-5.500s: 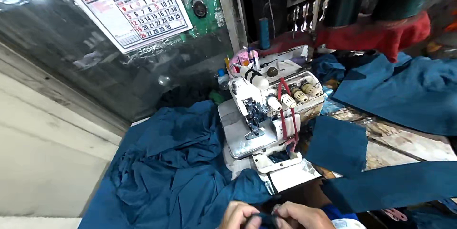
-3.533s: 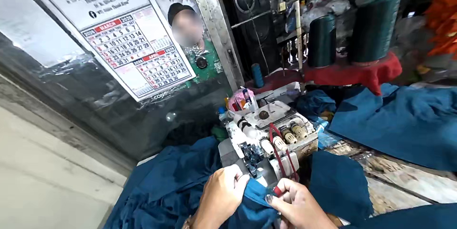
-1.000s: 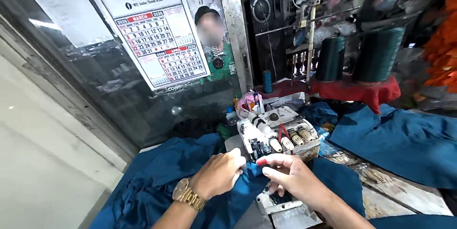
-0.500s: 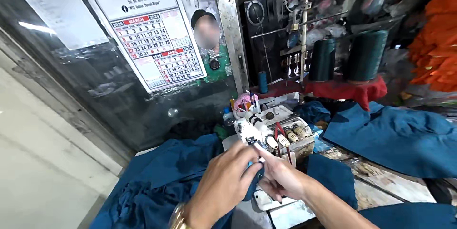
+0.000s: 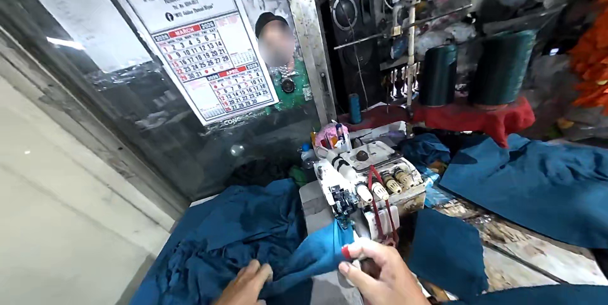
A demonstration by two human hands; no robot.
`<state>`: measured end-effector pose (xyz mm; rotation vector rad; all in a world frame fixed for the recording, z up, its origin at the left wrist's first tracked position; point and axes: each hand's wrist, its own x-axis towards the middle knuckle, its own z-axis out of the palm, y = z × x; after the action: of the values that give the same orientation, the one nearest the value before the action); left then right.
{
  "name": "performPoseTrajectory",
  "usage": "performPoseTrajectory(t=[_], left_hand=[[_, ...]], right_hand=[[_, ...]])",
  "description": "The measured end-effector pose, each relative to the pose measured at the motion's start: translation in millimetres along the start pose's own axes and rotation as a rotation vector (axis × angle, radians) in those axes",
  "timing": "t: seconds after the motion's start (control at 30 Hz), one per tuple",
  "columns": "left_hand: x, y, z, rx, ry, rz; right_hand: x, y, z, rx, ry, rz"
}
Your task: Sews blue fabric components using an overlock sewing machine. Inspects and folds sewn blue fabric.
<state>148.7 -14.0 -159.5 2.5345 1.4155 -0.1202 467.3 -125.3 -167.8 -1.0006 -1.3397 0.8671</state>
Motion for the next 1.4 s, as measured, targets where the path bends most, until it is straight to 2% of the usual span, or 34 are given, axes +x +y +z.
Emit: performPoseTrajectory(t=[0.03,0.07,0.13,0.2,0.23,0.3,0.4,0.57,0.67,0.73,0.8,0.87,0.93,1.0,1.07,1.1,1.13,1.2,1.3,1.4], left_hand=[[4,3,-15,-0.045,-0.053,0.026],[7,14,-33,-0.083,-0.034,0.084],[17,54,-60,-0.118,0.147,0.266],[40,100,-66,-0.156,0.299,0.467],[53,117,-65,-0.157,0.262,0.550],[73,136,-69,-0.045,0.114,0.612],[84,138,-86,0.003,0.053,0.631],[84,125,-73,-0.249,0.045,0.610],[85,125,-74,-0.326,0.024,0.540],[88,129,-82,-0.313,-0.070,0.553],[91,138,-99,-0.244,-0.241,0.601],[87,152,-117,-0.064,-0.344,0.626],[82,167,-128,0.209,-0.321,0.602],[80,165,-122,0.325,-0.208,0.600],[83,144,-104,0.188,-0.059,0.681],[86,136,-96,0.041,-0.049,0.726],[88,131,-89,-0.110,-0.085,0.759],[87,128,-82,-0.278,-0.212,0.720],[85,134,-101,-0.220,-0.326,0.560],[81,139,-120,-0.121,-0.354,0.523]], right_hand=[[-3,7,-4,-0.086,-0.005,-0.054],[-5,14,-9,-0.153,-0.012,-0.085],[-5,24,-16,-0.225,-0.032,-0.107],[0,22,-14,-0.246,-0.037,-0.109],[3,20,-12,-0.252,-0.026,-0.114],[5,19,-10,-0.272,0.030,-0.131],[6,21,-12,-0.254,0.107,-0.106],[11,19,-5,-0.070,0.079,0.005],[16,19,-6,-0.108,0.056,-0.010],[18,18,-10,-0.184,-0.003,-0.060],[14,8,-11,-0.282,-0.096,-0.132],[6,-7,-10,-0.382,-0.158,-0.173],[4,-4,-12,-0.393,-0.144,-0.159],[3,14,-16,-0.333,-0.067,-0.098],[-2,28,-21,-0.270,0.011,-0.094],[-5,30,-22,-0.234,0.064,-0.103],[-7,32,-23,-0.215,0.112,-0.112],[-6,37,-23,-0.209,0.130,-0.157],[13,40,-23,-0.273,0.007,-0.205],[22,41,-28,-0.335,-0.061,-0.220]])
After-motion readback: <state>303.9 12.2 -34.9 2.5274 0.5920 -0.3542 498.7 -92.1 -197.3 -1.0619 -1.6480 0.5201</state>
